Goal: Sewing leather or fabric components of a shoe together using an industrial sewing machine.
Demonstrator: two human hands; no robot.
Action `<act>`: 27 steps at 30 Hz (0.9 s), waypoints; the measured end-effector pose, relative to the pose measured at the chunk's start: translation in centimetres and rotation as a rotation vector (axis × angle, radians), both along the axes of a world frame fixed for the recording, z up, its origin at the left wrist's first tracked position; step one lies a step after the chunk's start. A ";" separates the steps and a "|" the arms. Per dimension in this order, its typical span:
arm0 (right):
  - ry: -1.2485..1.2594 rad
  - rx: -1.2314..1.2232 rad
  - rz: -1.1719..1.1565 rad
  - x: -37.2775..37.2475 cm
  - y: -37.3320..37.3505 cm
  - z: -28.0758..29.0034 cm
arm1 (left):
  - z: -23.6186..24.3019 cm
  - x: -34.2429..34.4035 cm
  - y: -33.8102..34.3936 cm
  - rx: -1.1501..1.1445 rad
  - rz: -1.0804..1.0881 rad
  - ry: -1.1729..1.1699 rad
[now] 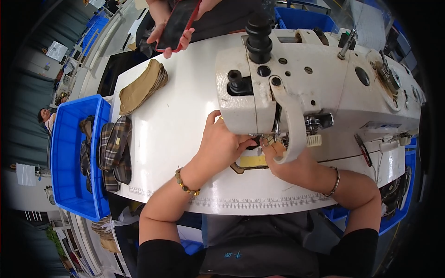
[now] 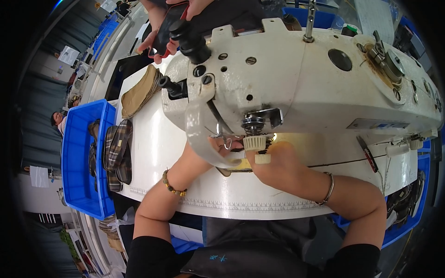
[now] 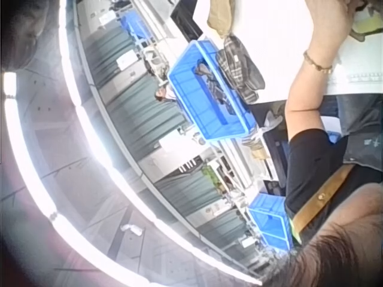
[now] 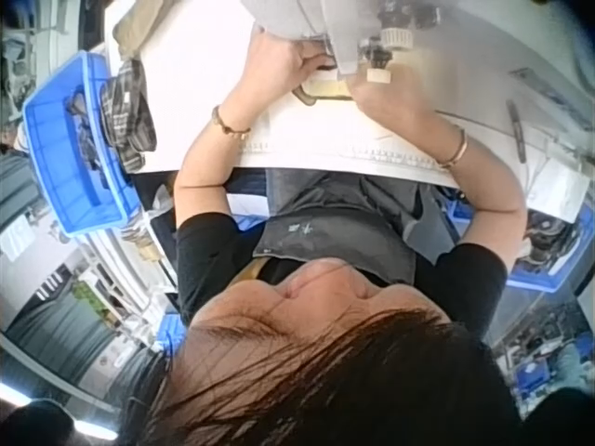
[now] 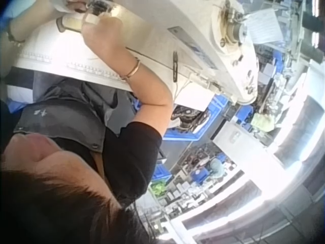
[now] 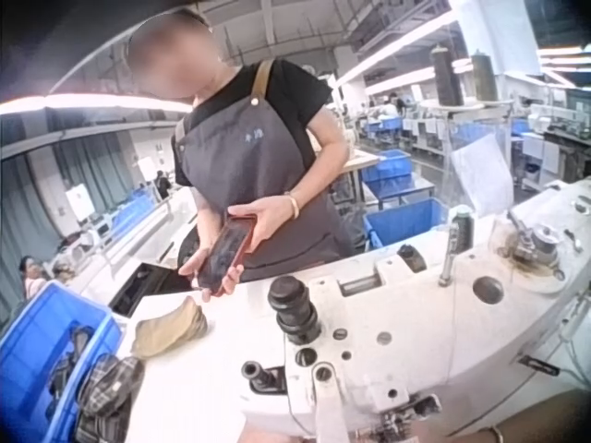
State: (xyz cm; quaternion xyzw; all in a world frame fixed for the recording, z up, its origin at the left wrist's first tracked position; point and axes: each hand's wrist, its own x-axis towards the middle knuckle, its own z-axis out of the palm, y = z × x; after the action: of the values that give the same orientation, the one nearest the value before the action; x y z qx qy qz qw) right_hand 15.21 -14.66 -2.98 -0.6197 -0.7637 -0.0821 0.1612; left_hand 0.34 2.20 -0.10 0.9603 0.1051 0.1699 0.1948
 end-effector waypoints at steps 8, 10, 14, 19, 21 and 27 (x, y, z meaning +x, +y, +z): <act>0.156 0.124 -0.080 -0.3 0.2 0.2 | 0.3 -0.1 0.0 -0.001 -0.015 -0.004; 0.080 0.105 -0.044 -0.1 0.2 -0.1 | 0.3 0.1 -0.1 -0.013 -0.005 -0.009; 0.134 0.080 -0.032 -0.1 0.2 -0.7 | 0.5 0.3 -0.3 0.008 0.000 -0.033; 0.081 0.090 -0.013 0.2 0.4 -0.7 | 0.4 0.4 -0.3 0.008 0.049 -0.017; 0.079 0.085 -0.014 0.4 0.4 -1.2 | 0.3 0.5 -0.2 0.011 0.064 -0.013; -0.013 0.147 0.003 0.8 0.4 -3.2 | 0.2 1.0 0.1 0.001 0.112 -0.057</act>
State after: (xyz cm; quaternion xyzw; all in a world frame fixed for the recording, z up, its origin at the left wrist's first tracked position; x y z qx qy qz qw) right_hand 15.99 -14.30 -6.14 -0.6044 -0.7576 -0.1416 0.2015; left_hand 1.38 2.28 0.13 0.9477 0.1533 0.2081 0.1876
